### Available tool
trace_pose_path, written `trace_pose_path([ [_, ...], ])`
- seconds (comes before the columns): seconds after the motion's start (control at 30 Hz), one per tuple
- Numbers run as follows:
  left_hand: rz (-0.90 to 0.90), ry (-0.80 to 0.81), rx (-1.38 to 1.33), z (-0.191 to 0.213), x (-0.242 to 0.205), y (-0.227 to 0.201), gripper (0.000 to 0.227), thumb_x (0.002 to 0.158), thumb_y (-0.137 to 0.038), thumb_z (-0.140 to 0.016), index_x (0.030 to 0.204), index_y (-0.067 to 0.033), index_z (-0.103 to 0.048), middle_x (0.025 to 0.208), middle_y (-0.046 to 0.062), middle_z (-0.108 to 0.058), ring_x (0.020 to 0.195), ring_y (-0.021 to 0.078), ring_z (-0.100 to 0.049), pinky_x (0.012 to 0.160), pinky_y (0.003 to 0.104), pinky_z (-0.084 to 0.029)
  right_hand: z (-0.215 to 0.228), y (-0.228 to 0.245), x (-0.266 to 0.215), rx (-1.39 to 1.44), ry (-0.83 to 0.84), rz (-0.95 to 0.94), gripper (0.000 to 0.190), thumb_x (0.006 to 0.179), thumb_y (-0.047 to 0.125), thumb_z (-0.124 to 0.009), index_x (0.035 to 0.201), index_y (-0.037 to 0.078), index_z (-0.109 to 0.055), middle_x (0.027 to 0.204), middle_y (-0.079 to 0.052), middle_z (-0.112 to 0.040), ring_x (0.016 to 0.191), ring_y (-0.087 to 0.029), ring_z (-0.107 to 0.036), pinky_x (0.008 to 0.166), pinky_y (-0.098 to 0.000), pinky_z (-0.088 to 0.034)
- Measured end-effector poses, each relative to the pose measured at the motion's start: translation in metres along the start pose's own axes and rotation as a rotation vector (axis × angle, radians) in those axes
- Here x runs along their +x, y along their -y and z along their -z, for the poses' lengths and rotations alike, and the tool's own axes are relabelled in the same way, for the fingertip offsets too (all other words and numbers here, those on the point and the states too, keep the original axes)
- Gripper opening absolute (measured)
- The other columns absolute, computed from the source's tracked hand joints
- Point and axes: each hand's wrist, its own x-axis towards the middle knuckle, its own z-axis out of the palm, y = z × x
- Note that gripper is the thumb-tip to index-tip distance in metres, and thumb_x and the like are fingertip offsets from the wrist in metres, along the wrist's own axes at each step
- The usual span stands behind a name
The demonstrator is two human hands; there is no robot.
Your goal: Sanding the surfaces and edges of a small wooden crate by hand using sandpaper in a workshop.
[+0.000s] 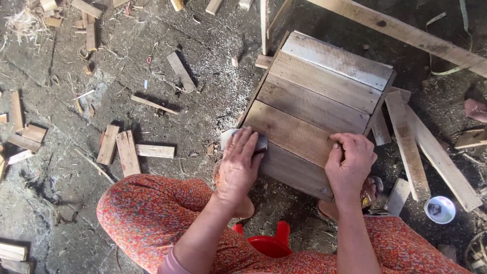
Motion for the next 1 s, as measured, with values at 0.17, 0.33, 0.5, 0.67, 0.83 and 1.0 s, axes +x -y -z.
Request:
trace_pose_path([
  [0.17, -0.099, -0.05, 0.094, -0.004, 0.008, 0.018, 0.04, 0.089, -0.032, -0.073, 0.125, -0.0159, -0.072, 0.136, 0.007, -0.067, 0.129, 0.0294, -0.059, 0.105, 0.044, -0.046, 0.002, 0.002, 0.0, 0.06, -0.002, -0.021, 0.018, 0.095, 0.008, -0.065, 0.106, 0.02, -0.072, 0.104, 0.002, -0.062, 0.113, -0.024, -0.057, 0.093, -0.0373, -0.039],
  [0.33, -0.335, -0.024, -0.031, -0.041, -0.026, -0.051, 0.036, 0.09, -0.017, -0.069, 0.126, -0.0095, -0.069, 0.138, 0.017, -0.065, 0.134, 0.0402, -0.054, 0.113, 0.054, -0.039, 0.011, 0.014, 0.004, 0.223, -0.022, -0.104, 0.022, 0.101, 0.006, -0.055, 0.111, 0.019, -0.07, 0.103, 0.002, -0.065, 0.114, -0.023, -0.058, 0.095, -0.035, -0.037],
  [0.5, -0.468, 0.154, -0.144, -0.05, -0.062, -0.107, 0.05, 0.091, -0.011, -0.054, 0.14, -0.0046, -0.062, 0.154, 0.016, -0.053, 0.147, 0.0426, -0.044, 0.121, 0.06, -0.033, 0.021, 0.017, 0.003, 0.655, -0.046, -0.176, 0.027, 0.11, 0.007, -0.033, 0.123, 0.003, -0.056, 0.108, -0.012, -0.062, 0.104, -0.023, -0.06, 0.099, -0.0347, -0.047],
  [0.67, -0.693, 0.307, 1.84, 0.026, 0.006, -0.058, 0.013, 0.096, -0.008, -0.059, 0.108, -0.0064, -0.063, 0.093, 0.01, -0.065, 0.089, 0.0243, -0.062, 0.084, 0.036, -0.054, 0.016, 0.014, -0.002, 0.805, -0.123, -0.186, 0.034, 0.114, 0.027, -0.032, 0.126, 0.005, -0.055, 0.109, -0.009, -0.061, 0.106, -0.02, -0.057, 0.106, -0.0373, -0.044],
  [0.83, -0.039, 0.332, 0.249, 0.005, -0.011, -0.048, 0.054, 0.095, -0.008, -0.047, 0.148, -0.0098, -0.039, 0.159, 0.012, -0.033, 0.146, 0.0408, -0.027, 0.098, 0.044, -0.047, 0.018, 0.019, 0.0, 0.786, -0.117, -0.133, 0.031, 0.115, 0.02, -0.03, 0.129, 0.004, -0.052, 0.11, -0.01, -0.06, 0.109, -0.022, -0.057, 0.11, -0.0398, -0.043],
  [1.0, -0.489, 0.115, -0.181, -0.027, -0.065, -0.114, 0.044, 0.094, -0.009, -0.055, 0.137, -0.0013, -0.065, 0.153, 0.021, -0.051, 0.146, 0.0441, -0.043, 0.119, 0.06, -0.034, 0.023, 0.015, -0.005, 0.843, -0.082, -0.174, 0.033, 0.115, 0.023, -0.027, 0.129, 0.006, -0.051, 0.11, -0.009, -0.059, 0.107, -0.02, -0.058, 0.105, -0.035, -0.045],
])
